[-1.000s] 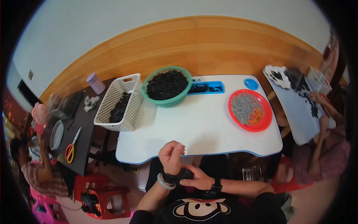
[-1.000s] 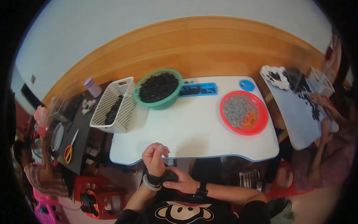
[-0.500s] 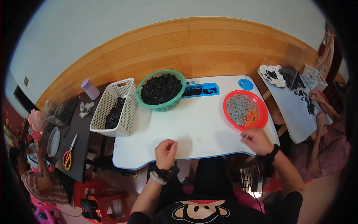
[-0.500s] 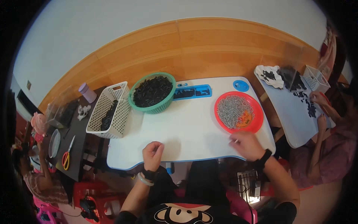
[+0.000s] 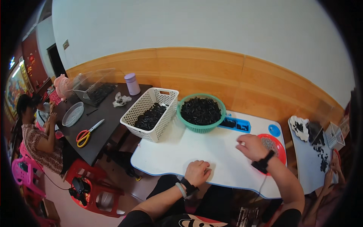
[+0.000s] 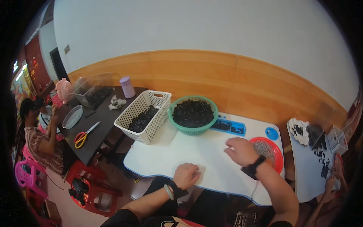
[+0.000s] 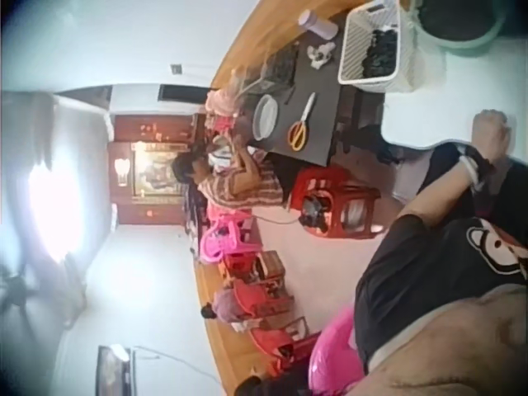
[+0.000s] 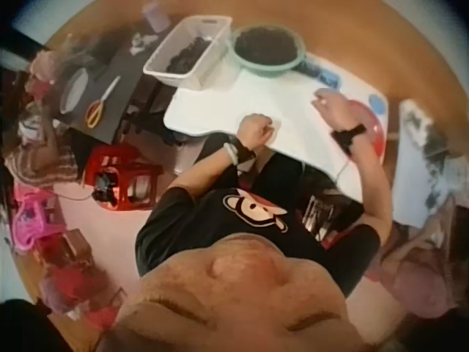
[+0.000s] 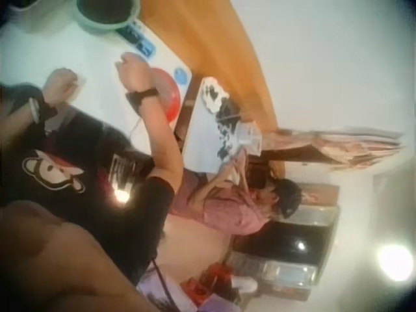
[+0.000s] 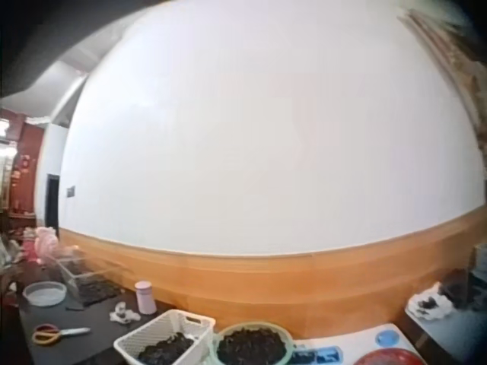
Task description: Assembling small black plastic components by inserting metal pins into them.
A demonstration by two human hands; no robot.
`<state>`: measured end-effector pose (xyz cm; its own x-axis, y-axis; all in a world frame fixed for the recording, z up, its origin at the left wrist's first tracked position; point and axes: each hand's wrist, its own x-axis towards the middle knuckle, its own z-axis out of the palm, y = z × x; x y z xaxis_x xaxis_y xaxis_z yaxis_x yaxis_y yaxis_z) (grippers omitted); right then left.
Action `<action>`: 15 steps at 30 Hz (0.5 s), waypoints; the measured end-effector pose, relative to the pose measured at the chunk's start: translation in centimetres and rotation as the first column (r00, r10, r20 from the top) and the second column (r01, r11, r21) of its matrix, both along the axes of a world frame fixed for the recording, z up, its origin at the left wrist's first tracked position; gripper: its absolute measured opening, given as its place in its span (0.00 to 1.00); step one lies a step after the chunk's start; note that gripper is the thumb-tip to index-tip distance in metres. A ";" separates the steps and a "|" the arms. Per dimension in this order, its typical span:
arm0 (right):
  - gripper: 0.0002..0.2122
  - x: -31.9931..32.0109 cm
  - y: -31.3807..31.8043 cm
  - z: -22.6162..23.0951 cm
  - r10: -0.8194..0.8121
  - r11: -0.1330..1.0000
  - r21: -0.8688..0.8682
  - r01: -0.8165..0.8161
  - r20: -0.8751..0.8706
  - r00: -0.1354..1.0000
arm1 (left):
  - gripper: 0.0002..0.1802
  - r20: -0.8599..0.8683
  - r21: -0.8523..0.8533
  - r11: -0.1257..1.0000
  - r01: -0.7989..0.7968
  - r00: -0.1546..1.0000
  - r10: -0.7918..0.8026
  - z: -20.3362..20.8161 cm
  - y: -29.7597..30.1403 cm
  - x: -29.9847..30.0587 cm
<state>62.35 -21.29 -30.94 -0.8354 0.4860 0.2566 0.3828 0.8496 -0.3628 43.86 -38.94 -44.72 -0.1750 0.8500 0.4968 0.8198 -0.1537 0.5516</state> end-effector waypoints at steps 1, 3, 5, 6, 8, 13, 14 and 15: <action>0.09 -2.2 0.7 -0.9 0.052 0.997 0.062 -0.048 -0.063 0.997 | 0.07 -0.003 0.014 1.000 -0.006 1.000 0.006 0.3 0.1 0.0; 0.09 -6.9 1.6 -2.1 0.095 0.981 0.179 -0.070 -0.135 0.986 | 0.08 -0.013 0.017 1.000 0.016 1.000 -0.015 0.4 0.0 0.1; 0.08 -11.6 2.7 -3.3 0.126 0.950 0.300 -0.084 -0.122 0.984 | 0.08 -0.016 0.030 1.000 0.004 1.000 -0.004 0.4 0.0 -0.3; 0.08 -13.2 3.4 -4.2 0.126 0.951 0.299 -0.083 -0.127 0.984 | 0.08 -0.018 0.019 1.000 0.008 1.000 -0.008 0.4 -0.1 -0.2; 0.07 -16.0 4.6 -5.2 0.061 0.933 0.359 -0.030 -0.074 0.995 | 0.08 -0.031 0.009 1.000 0.006 1.000 -0.006 0.2 0.0 -0.1; 0.07 -18.8 7.5 -5.4 -0.157 0.950 0.283 0.130 0.072 0.985 | 0.09 -0.047 -0.002 1.000 0.030 0.998 -0.030 0.1 0.2 -0.3; 0.06 -19.1 7.8 -5.5 -0.185 0.972 0.164 0.166 0.106 0.977 | 0.09 -0.043 -0.006 1.000 0.030 0.999 -0.030 0.1 0.2 -0.3; 0.06 -19.3 8.2 -5.8 -0.210 0.978 0.045 0.205 0.143 0.967 | 0.09 -0.051 -0.006 1.000 0.028 0.998 -0.029 0.0 0.2 -0.4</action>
<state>43.03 -13.14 -36.69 -0.7466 0.6467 0.1561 0.5989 0.7556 -0.2653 43.48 -38.72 -44.70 -0.1252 0.8570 0.4999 0.8421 -0.1746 0.5102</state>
